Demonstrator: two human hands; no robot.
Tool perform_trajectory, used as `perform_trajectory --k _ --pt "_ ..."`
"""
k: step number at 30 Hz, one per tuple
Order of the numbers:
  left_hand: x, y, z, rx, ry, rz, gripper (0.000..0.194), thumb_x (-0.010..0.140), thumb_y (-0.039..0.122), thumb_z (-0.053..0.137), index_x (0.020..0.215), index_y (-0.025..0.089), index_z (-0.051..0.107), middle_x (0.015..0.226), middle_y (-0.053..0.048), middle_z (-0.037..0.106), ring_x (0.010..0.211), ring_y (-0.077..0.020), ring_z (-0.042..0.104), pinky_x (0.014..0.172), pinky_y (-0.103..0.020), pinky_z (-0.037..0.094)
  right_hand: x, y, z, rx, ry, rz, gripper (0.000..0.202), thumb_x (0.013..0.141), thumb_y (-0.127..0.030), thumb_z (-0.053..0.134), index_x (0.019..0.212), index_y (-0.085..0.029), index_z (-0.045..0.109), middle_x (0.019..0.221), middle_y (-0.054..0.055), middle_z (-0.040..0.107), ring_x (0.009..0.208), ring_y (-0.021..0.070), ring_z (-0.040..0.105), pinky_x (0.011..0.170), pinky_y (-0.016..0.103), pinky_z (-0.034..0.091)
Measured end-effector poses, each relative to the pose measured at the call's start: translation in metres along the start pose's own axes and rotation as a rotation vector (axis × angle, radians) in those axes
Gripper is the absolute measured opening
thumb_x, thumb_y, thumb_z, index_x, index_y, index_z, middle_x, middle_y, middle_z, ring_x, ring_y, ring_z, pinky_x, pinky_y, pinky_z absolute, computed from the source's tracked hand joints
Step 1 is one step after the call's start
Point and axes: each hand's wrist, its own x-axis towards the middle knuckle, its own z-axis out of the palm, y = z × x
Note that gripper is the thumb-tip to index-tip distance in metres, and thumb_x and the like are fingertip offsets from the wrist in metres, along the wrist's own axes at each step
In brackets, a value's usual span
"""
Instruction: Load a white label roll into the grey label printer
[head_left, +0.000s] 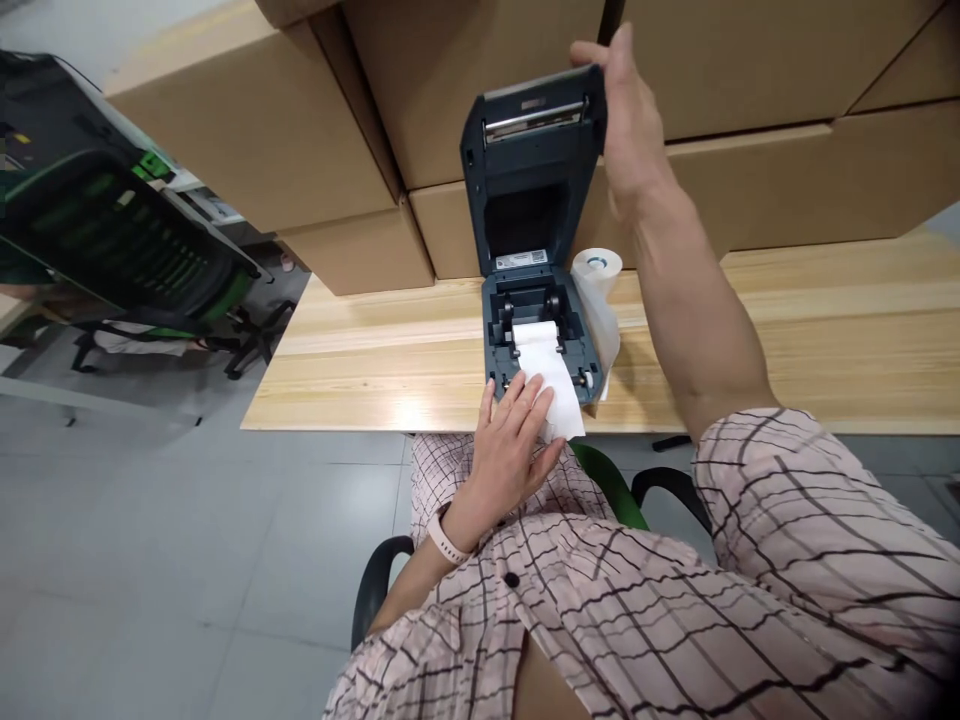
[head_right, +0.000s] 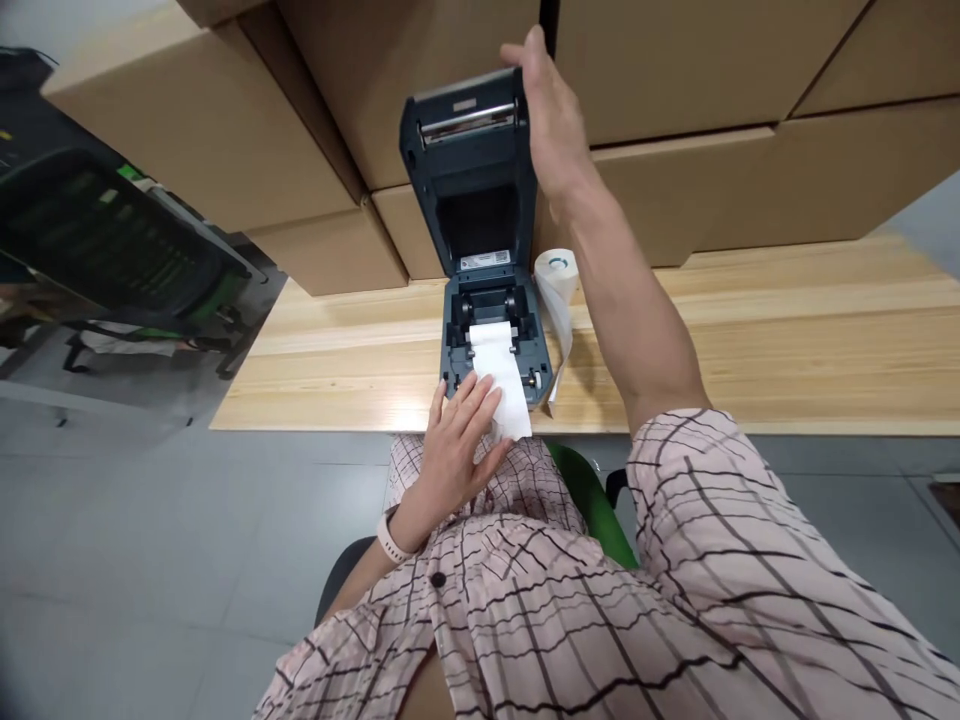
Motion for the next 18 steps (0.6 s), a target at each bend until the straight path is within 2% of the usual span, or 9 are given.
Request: perform_trajectory --k 3,6,9,11,14,16,18 --pt "-0.008 0.000 -0.007 -0.079 0.081 0.033 0.059 0.100 0.033 0.063 0.155 0.023 0.048 0.152 -0.014 0.065 0.154 -0.0310 0.050 0.128 -0.060 0.038 -0.061 -0.020 -0.010 -0.085 0.061 -0.116 0.092 0.096 -0.088 0.010 0.135 -0.029 0.069 0.136 0.002 0.074 0.133 0.0257 0.068 0.120 0.043 0.053" --pt "-0.015 0.001 -0.015 -0.203 0.280 0.004 0.041 0.096 0.023 0.064 0.137 0.025 0.064 0.129 -0.009 0.076 0.135 -0.0276 0.064 0.112 -0.052 0.055 -0.135 -0.035 -0.023 -0.130 0.058 -0.223 0.068 0.108 -0.073 0.022 0.132 -0.029 0.068 0.130 0.005 0.075 0.127 0.0229 0.069 0.115 0.044 0.057" --pt "-0.015 -0.002 -0.021 -0.243 0.470 -0.110 0.033 0.097 0.020 0.061 0.128 0.027 0.069 0.119 -0.006 0.075 0.121 -0.0237 0.067 0.104 -0.045 0.057 -0.190 -0.040 -0.032 -0.157 -0.101 -0.208 0.043 0.110 -0.053 0.043 0.130 -0.029 0.071 0.137 0.007 0.073 0.136 0.0286 0.064 0.119 0.055 0.051" --pt "-0.008 -0.005 -0.023 -0.260 0.526 -0.216 0.033 0.100 0.025 0.058 0.132 0.030 0.067 0.129 -0.006 0.071 0.127 -0.0248 0.064 0.110 -0.049 0.053 -0.214 -0.037 -0.034 -0.183 -0.212 -0.149 0.035 0.108 -0.045 0.050 0.132 -0.031 0.072 0.146 0.006 0.069 0.147 0.0309 0.056 0.125 0.060 0.044" --pt "0.015 -0.017 -0.017 -0.390 0.449 -0.423 0.044 0.104 0.039 0.055 0.148 0.034 0.055 0.159 -0.008 0.054 0.153 -0.0284 0.047 0.124 -0.055 0.042 -0.236 -0.030 -0.030 -0.168 -0.253 -0.064 0.039 0.106 -0.042 0.054 0.143 -0.034 0.065 0.160 0.004 0.058 0.157 0.0301 0.045 0.130 0.060 0.037" --pt "0.033 -0.028 -0.008 -0.540 0.312 -0.548 0.060 0.103 0.048 0.056 0.160 0.036 0.040 0.174 -0.007 0.035 0.164 -0.0299 0.031 0.130 -0.055 0.036 -0.246 -0.023 -0.024 -0.162 -0.197 -0.001 0.050 0.106 -0.046 0.053 0.156 -0.035 0.052 0.170 0.005 0.045 0.160 0.0290 0.039 0.130 0.058 0.039" --pt "0.048 -0.040 0.003 -0.682 0.202 -0.620 0.075 0.101 0.055 0.060 0.166 0.038 0.027 0.178 -0.007 0.029 0.166 -0.0304 0.028 0.131 -0.052 0.037 -0.255 -0.016 -0.020 -0.159 -0.148 0.066 0.065 0.107 -0.051 0.052 0.166 -0.034 0.033 0.177 0.007 0.032 0.162 0.0286 0.036 0.127 0.055 0.044"
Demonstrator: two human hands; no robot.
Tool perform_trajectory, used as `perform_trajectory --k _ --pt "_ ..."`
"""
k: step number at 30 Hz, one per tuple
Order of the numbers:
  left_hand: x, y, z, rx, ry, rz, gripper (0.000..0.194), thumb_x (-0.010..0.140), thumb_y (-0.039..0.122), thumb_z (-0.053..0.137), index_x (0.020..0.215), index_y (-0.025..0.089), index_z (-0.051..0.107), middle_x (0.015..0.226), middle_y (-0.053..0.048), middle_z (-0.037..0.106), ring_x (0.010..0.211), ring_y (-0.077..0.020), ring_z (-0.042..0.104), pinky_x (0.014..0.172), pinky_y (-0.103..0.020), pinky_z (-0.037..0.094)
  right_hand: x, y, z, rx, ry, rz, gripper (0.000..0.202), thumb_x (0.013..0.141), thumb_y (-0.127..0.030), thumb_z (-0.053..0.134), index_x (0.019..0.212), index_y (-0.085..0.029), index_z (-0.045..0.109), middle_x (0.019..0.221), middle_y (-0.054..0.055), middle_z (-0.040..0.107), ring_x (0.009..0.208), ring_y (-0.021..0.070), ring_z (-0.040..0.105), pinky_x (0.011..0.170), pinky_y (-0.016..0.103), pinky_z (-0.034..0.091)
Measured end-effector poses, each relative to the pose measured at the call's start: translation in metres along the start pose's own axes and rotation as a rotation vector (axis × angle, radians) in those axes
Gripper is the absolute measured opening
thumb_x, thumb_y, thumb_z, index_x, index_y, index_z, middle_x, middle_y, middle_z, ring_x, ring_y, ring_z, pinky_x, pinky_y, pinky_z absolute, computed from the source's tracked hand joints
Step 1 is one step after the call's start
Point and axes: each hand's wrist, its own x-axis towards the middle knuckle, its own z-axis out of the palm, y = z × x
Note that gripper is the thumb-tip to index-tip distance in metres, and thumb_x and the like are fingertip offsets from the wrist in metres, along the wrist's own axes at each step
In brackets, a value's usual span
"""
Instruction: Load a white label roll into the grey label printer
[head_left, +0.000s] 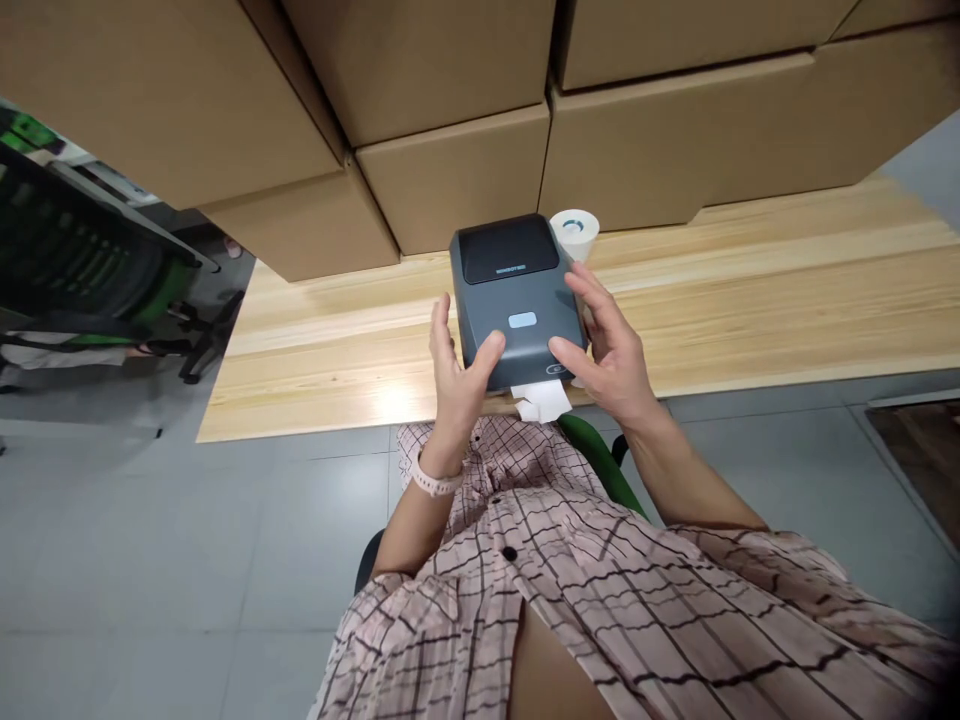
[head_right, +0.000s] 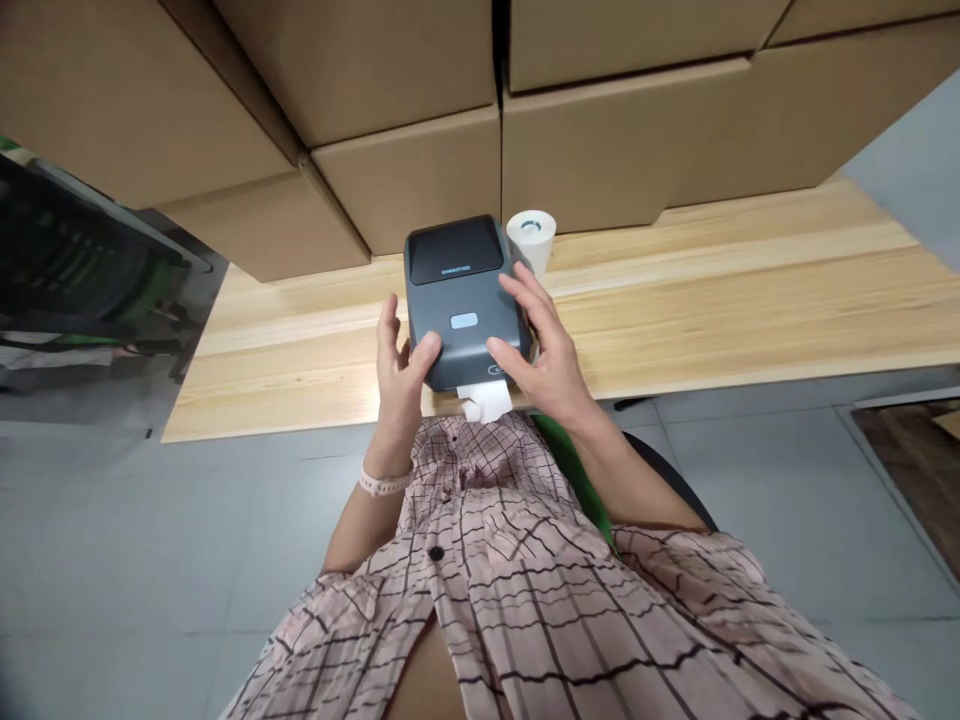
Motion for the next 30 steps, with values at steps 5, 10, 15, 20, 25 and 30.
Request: perform_trajectory --k 5,10,15,20,25,30 --pt "0.014 -0.013 0.005 -0.088 -0.174 -0.082 0.093 0.099 0.060 0.062 0.171 0.038 0.008 0.178 -0.007 0.027 0.162 -0.0298 0.038 0.128 -0.043 0.044 -0.011 0.017 0.005 -0.010 -0.093 0.067 0.082 0.108 -0.053 0.048 0.174 -0.033 0.004 0.176 0.011 0.035 0.156 0.0280 0.047 0.120 0.050 0.052" --pt "0.013 -0.009 0.002 -0.068 -0.151 -0.069 0.092 0.098 0.061 0.063 0.171 0.038 0.011 0.178 -0.005 0.029 0.163 -0.0313 0.035 0.130 -0.046 0.041 -0.014 0.020 0.012 0.004 -0.060 0.121 0.083 0.108 -0.046 0.050 0.174 -0.033 0.002 0.173 0.013 0.039 0.153 0.0304 0.051 0.120 0.052 0.050" --pt "-0.005 -0.007 0.012 0.003 0.028 0.009 0.082 0.100 0.056 0.061 0.168 0.036 0.021 0.168 -0.009 0.043 0.155 -0.0299 0.045 0.124 -0.047 0.046 -0.012 0.025 0.017 -0.004 -0.052 0.087 0.078 0.110 -0.048 0.043 0.174 -0.030 0.002 0.172 0.014 0.041 0.152 0.0279 0.052 0.117 0.047 0.054" --pt "-0.072 -0.009 0.015 0.008 0.280 -0.083 0.041 0.102 0.058 0.051 0.124 0.026 0.064 0.111 -0.009 0.070 0.096 -0.0204 0.070 0.081 -0.039 0.062 -0.011 0.032 0.020 -0.127 -0.032 0.023 0.072 0.113 -0.044 0.031 0.174 -0.025 -0.003 0.173 0.014 0.039 0.154 0.0238 0.049 0.117 0.045 0.056" --pt "-0.074 0.006 0.019 -0.445 -0.307 -0.588 0.055 0.090 0.070 0.062 0.093 0.017 0.074 0.079 -0.008 0.075 0.063 -0.0147 0.064 0.054 -0.027 0.049 -0.012 0.035 0.028 -0.014 0.010 0.098 0.069 0.113 -0.045 0.037 0.172 -0.022 0.010 0.174 0.017 0.037 0.157 0.0243 0.044 0.124 0.044 0.049" --pt "-0.051 0.019 0.038 -0.532 -0.235 -0.574 0.052 0.070 0.065 0.085 0.079 0.015 0.075 0.070 -0.004 0.073 0.057 -0.0109 0.060 0.053 -0.024 0.043 -0.011 0.031 0.029 0.117 0.047 0.125 0.075 0.107 -0.058 0.045 0.171 -0.028 0.019 0.172 0.012 0.041 0.155 0.0291 0.048 0.124 0.050 0.048"
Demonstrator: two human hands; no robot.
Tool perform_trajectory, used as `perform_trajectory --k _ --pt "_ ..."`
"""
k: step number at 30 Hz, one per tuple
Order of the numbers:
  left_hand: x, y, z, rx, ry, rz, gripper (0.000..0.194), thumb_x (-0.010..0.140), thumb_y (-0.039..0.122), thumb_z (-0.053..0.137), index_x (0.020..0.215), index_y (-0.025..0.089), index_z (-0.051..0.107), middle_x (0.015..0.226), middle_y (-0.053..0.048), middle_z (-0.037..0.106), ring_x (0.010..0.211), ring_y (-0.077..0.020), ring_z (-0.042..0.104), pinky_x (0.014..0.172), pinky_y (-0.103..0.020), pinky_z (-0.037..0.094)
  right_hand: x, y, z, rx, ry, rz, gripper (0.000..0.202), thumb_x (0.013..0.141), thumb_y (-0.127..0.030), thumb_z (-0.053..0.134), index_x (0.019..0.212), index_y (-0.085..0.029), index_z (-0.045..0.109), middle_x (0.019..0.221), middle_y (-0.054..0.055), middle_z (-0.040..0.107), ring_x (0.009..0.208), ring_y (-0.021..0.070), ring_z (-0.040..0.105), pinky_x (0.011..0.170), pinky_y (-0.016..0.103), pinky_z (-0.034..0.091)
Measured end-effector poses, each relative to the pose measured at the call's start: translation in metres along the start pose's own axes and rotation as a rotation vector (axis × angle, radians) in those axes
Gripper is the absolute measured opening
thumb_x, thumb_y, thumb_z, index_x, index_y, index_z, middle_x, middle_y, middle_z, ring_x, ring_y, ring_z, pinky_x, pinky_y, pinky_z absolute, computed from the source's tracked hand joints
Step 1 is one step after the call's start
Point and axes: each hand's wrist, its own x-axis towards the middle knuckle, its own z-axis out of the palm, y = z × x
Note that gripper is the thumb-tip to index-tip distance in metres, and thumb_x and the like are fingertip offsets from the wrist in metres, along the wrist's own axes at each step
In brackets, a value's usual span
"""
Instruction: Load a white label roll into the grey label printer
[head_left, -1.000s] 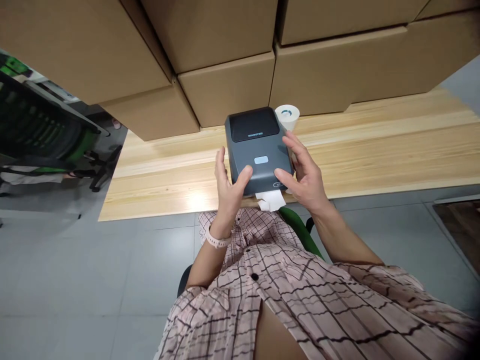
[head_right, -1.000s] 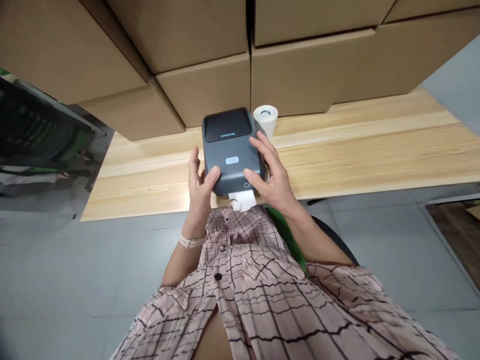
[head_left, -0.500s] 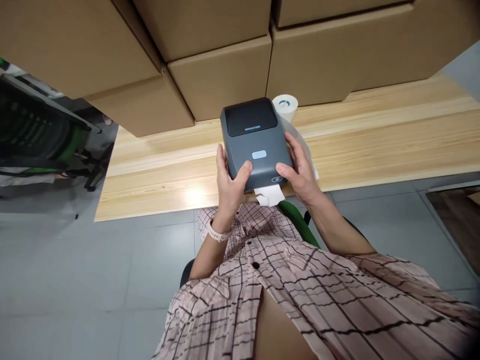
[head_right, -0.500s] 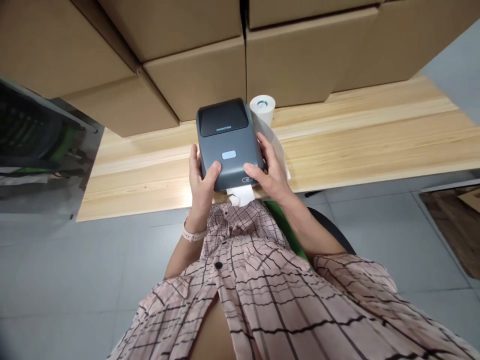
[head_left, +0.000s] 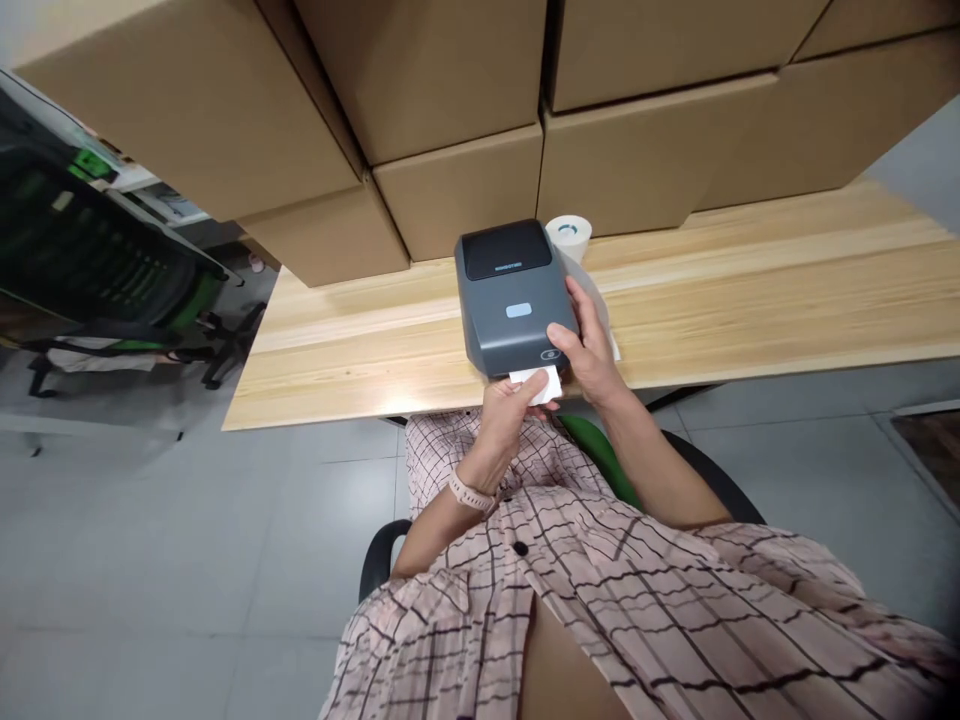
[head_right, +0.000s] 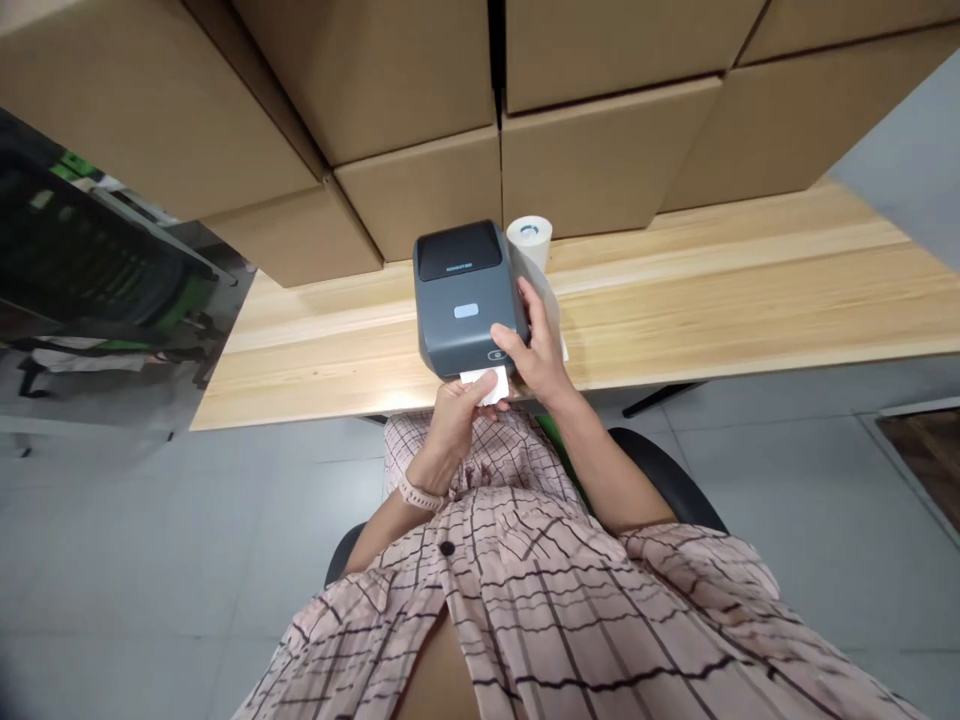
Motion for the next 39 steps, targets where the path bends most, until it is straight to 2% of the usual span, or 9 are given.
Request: perform_trajectory --k 6,9,13,17,20,26,33,37,39 --pt "-0.001 -0.017 -0.009 0.157 0.058 0.215 0.057 0.078 0.066 0.080 0.054 0.016 0.065 0.054 0.002 0.060 0.054 -0.0085 0.048 0.057 -0.025 0.039 0.009 -0.039 -0.019 -0.392 0.060 -0.292 0.038 0.106 -0.047 0.051 0.139 -0.040 0.067 0.176 -0.006 0.034 0.163 0.0355 0.031 0.131 0.064 0.028" --pt "-0.008 -0.024 -0.030 0.214 0.080 0.249 0.050 0.090 0.061 0.071 0.066 0.016 0.073 0.063 -0.001 0.068 0.060 -0.0119 0.056 0.060 -0.026 0.044 0.020 -0.054 -0.027 -0.504 -0.053 -0.373 0.030 0.107 -0.046 0.052 0.123 -0.038 0.075 0.169 -0.007 0.047 0.163 0.0350 0.031 0.131 0.067 0.023" --pt "-0.012 -0.020 -0.047 0.196 0.444 0.537 0.042 0.102 0.051 0.058 0.080 0.018 0.073 0.074 -0.002 0.070 0.066 -0.0129 0.060 0.061 -0.025 0.047 0.034 -0.057 -0.025 -0.471 -0.166 -0.396 0.030 0.108 -0.047 0.051 0.113 -0.030 0.076 0.151 0.000 0.068 0.161 0.0326 0.037 0.133 0.066 0.017" --pt "-0.005 -0.001 -0.041 0.256 0.521 0.800 0.029 0.101 0.044 0.064 0.121 0.023 0.070 0.123 -0.008 0.071 0.113 -0.0204 0.068 0.094 -0.034 0.056 0.034 -0.053 -0.024 -0.367 -0.208 -0.351 0.029 0.107 -0.047 0.052 0.112 -0.028 0.074 0.154 0.004 0.065 0.159 0.0340 0.042 0.131 0.067 0.023" --pt "0.003 0.010 -0.034 0.224 0.442 0.733 0.044 0.102 0.044 0.062 0.143 0.028 0.059 0.151 -0.010 0.058 0.140 -0.0248 0.057 0.114 -0.041 0.050 0.030 -0.049 -0.036 -0.232 -0.185 -0.298 0.039 0.106 -0.049 0.052 0.137 -0.030 0.067 0.169 0.005 0.049 0.161 0.0336 0.037 0.130 0.065 0.030" --pt "0.038 0.026 -0.052 0.100 0.410 0.520 0.038 0.102 0.040 0.059 0.138 0.027 0.059 0.145 -0.013 0.062 0.135 -0.0256 0.061 0.115 -0.045 0.051 0.051 -0.062 -0.061 -0.093 -0.236 -0.351 0.067 0.105 -0.073 0.035 0.163 -0.040 0.041 0.178 0.001 0.032 0.166 0.0306 0.027 0.134 0.061 0.025" --pt "0.099 0.049 -0.067 0.157 0.313 0.358 0.044 0.088 0.034 0.073 0.128 0.020 0.061 0.131 -0.014 0.069 0.123 -0.0244 0.066 0.109 -0.043 0.052 0.148 -0.083 -0.037 0.019 0.013 -0.416 0.076 0.104 -0.077 0.026 0.165 -0.031 0.031 0.177 0.004 0.033 0.164 0.0271 0.032 0.135 0.053 0.029" --pt "0.106 0.053 -0.062 0.251 0.242 0.387 0.056 0.084 0.035 0.077 0.135 0.021 0.058 0.141 -0.015 0.066 0.127 -0.0248 0.064 0.108 -0.041 0.052 0.214 -0.086 -0.026 -0.038 0.102 -0.348 0.058 0.108 -0.067 0.019 0.160 -0.045 0.033 0.173 -0.009 0.037 0.162 0.0190 0.036 0.130 0.045 0.040" --pt "0.105 0.054 -0.060 0.298 0.253 0.374 0.058 0.083 0.035 0.077 0.135 0.019 0.057 0.143 -0.018 0.065 0.128 -0.0259 0.064 0.108 -0.042 0.052 0.237 -0.086 -0.024 -0.053 0.115 -0.328 0.056 0.110 -0.059 0.022 0.158 -0.036 0.036 0.169 -0.002 0.044 0.151 0.0207 0.050 0.127 0.045 0.042"
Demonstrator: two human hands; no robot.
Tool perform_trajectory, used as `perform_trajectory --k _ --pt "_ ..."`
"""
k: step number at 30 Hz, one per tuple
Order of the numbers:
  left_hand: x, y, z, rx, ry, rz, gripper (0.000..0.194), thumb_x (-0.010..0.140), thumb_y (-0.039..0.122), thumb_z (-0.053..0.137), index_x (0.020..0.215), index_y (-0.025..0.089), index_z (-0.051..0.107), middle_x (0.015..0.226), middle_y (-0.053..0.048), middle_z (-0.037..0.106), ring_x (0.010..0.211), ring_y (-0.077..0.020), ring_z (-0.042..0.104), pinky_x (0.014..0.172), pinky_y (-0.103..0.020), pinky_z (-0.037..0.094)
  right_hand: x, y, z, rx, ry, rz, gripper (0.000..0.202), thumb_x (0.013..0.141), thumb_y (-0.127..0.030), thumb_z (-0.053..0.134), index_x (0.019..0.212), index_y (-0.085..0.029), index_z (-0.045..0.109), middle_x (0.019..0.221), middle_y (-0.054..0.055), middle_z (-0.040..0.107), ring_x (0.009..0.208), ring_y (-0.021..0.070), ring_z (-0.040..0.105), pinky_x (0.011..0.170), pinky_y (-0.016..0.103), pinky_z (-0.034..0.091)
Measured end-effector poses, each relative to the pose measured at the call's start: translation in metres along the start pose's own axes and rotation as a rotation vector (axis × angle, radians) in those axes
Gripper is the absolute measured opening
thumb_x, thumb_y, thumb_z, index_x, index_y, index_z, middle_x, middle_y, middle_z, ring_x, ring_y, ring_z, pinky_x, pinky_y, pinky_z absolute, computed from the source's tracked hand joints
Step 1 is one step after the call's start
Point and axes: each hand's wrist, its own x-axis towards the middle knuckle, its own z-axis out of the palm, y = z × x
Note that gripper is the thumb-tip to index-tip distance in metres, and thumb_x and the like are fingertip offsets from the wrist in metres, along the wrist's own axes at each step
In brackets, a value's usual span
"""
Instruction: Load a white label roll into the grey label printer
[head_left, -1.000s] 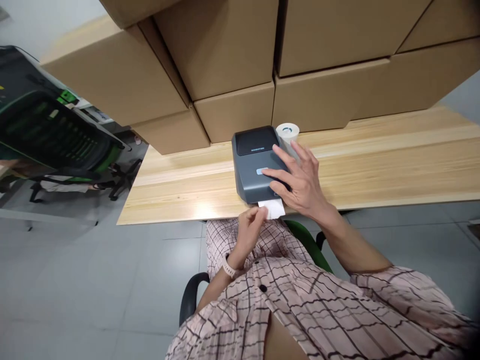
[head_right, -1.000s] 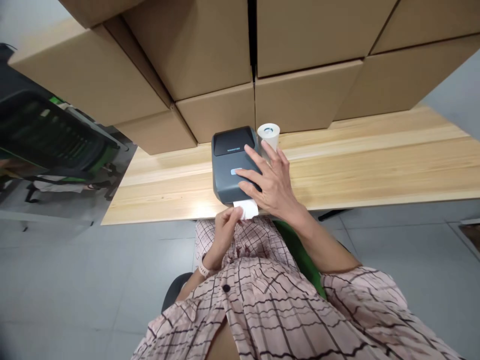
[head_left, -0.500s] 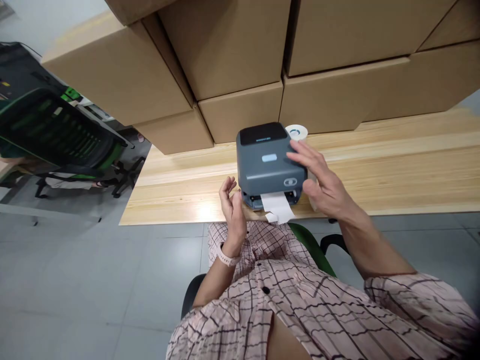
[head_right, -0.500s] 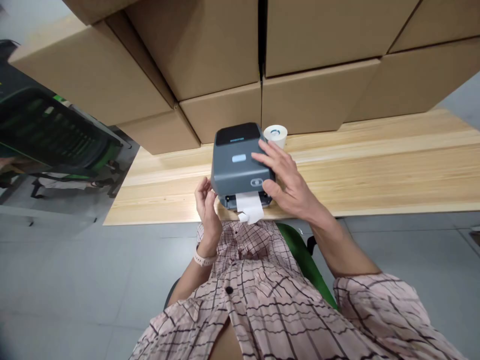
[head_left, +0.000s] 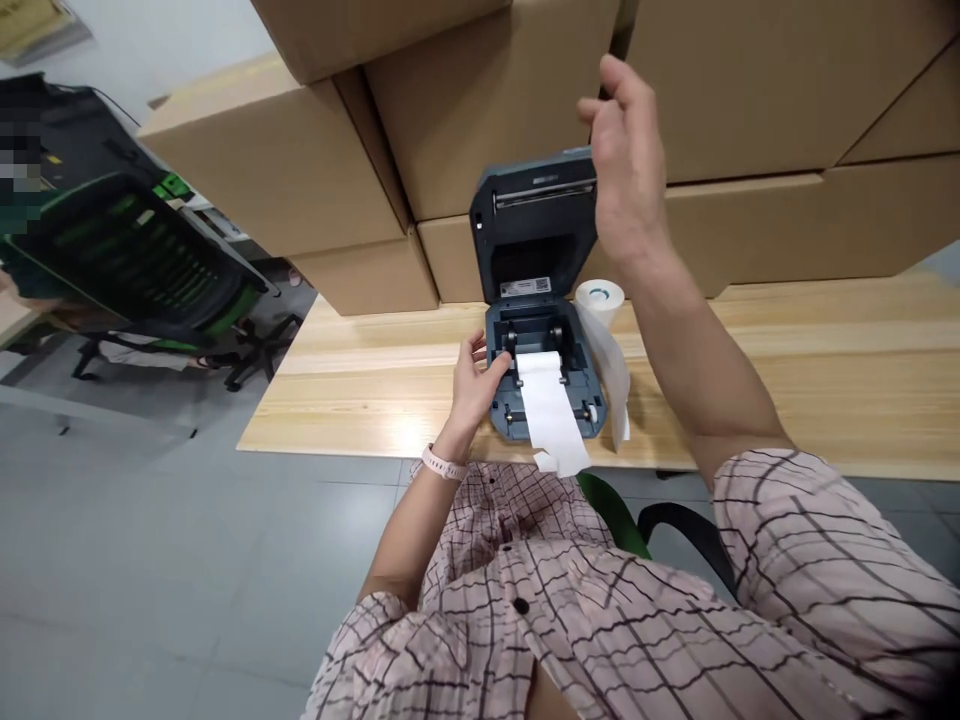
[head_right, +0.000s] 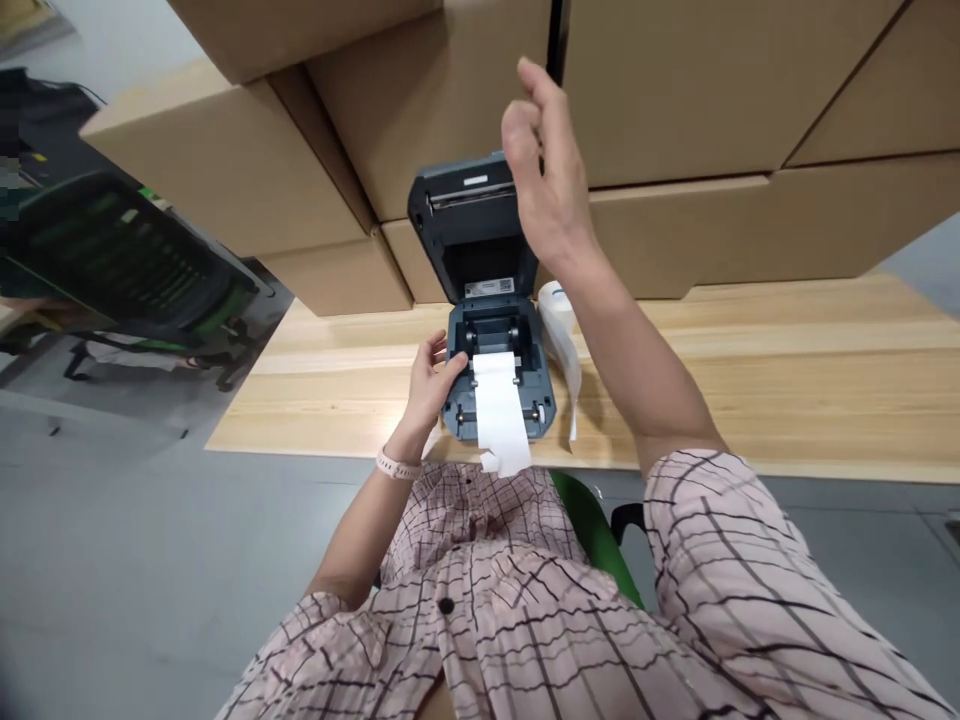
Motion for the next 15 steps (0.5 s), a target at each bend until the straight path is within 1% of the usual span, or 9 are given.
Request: perform_trajectory --k 1,3,5,6,8,10,11,13,15 --pt "0.000 0.001 0.000 0.021 0.008 -0.006 0.059 0.083 0.035 0.077 0.135 0.018 0.057 0.142 -0.018 0.065 0.127 -0.0264 0.065 0.108 -0.043 0.053 0.006 0.002 0.001 -0.009 0.004 -0.013 0.057 0.110 -0.056 0.027 0.159 -0.029 0.036 0.167 0.004 0.046 0.147 0.0215 0.053 0.127 0.045 0.041" --pt "0.000 0.002 0.000 0.051 0.012 -0.003 0.059 0.081 0.032 0.078 0.134 0.018 0.058 0.140 -0.018 0.067 0.124 -0.0270 0.066 0.107 -0.045 0.053 0.005 0.001 0.002 -0.074 0.039 -0.106 0.060 0.108 -0.053 0.040 0.158 -0.020 0.034 0.169 0.011 0.042 0.151 0.0237 0.047 0.130 0.047 0.035" --pt "0.001 0.002 -0.001 0.069 0.006 0.018 0.057 0.080 0.030 0.078 0.133 0.019 0.060 0.137 -0.016 0.069 0.121 -0.0268 0.068 0.106 -0.046 0.054 -0.013 -0.004 0.000 -0.183 0.054 -0.217 0.053 0.105 -0.051 0.050 0.151 -0.025 0.045 0.163 0.010 0.049 0.154 0.0275 0.042 0.129 0.051 0.032" --pt "0.002 0.002 -0.001 0.072 0.004 0.027 0.057 0.079 0.030 0.078 0.132 0.020 0.060 0.136 -0.016 0.070 0.119 -0.0266 0.069 0.105 -0.046 0.055 -0.027 -0.008 -0.002 -0.230 0.016 -0.254 0.042 0.104 -0.049 0.052 0.140 -0.028 0.054 0.152 0.009 0.059 0.148 0.0303 0.048 0.126 0.053 0.035" --pt "0.002 0.001 -0.001 0.062 0.006 0.038 0.057 0.079 0.030 0.078 0.132 0.019 0.061 0.133 -0.016 0.072 0.117 -0.0266 0.070 0.101 -0.046 0.057 -0.059 -0.014 -0.006 -0.277 -0.255 -0.243 0.025 0.104 -0.042 0.049 0.115 -0.027 0.066 0.114 0.008 0.074 0.113 0.0315 0.068 0.107 0.054 0.049" --pt "0.001 0.000 0.000 0.035 0.006 0.047 0.056 0.079 0.029 0.079 0.131 0.019 0.062 0.130 -0.017 0.074 0.115 -0.0271 0.071 0.096 -0.044 0.059 -0.086 -0.016 -0.008 -0.292 -0.656 -0.181 0.026 0.103 -0.037 0.044 0.103 -0.024 0.066 0.091 0.006 0.074 0.086 0.0274 0.070 0.087 0.047 0.054" --pt "0.001 -0.001 0.000 0.025 0.008 0.053 0.056 0.079 0.029 0.079 0.131 0.018 0.063 0.128 -0.017 0.075 0.114 -0.0273 0.072 0.095 -0.044 0.059 -0.096 -0.015 -0.008 -0.298 -0.818 -0.158 0.027 0.103 -0.037 0.043 0.102 -0.023 0.066 0.089 0.006 0.074 0.083 0.0266 0.070 0.082 0.044 0.053" --pt "0.001 -0.003 0.000 0.030 0.027 0.057 0.058 0.078 0.029 0.081 0.132 0.019 0.064 0.128 -0.017 0.076 0.111 -0.0279 0.073 0.094 -0.044 0.059 -0.107 -0.009 -0.005 -0.313 -0.987 -0.139 0.027 0.103 -0.038 0.043 0.104 -0.023 0.065 0.089 0.007 0.074 0.085 0.0271 0.069 0.080 0.042 0.053" --pt "0.001 -0.004 0.000 0.069 0.053 0.053 0.067 0.076 0.029 0.083 0.139 0.021 0.061 0.130 -0.016 0.075 0.110 -0.0288 0.074 0.096 -0.046 0.058 -0.109 -0.001 -0.001 -0.320 -1.034 -0.139 0.028 0.102 -0.040 0.045 0.112 -0.024 0.065 0.091 0.008 0.074 0.089 0.0285 0.069 0.081 0.042 0.053"
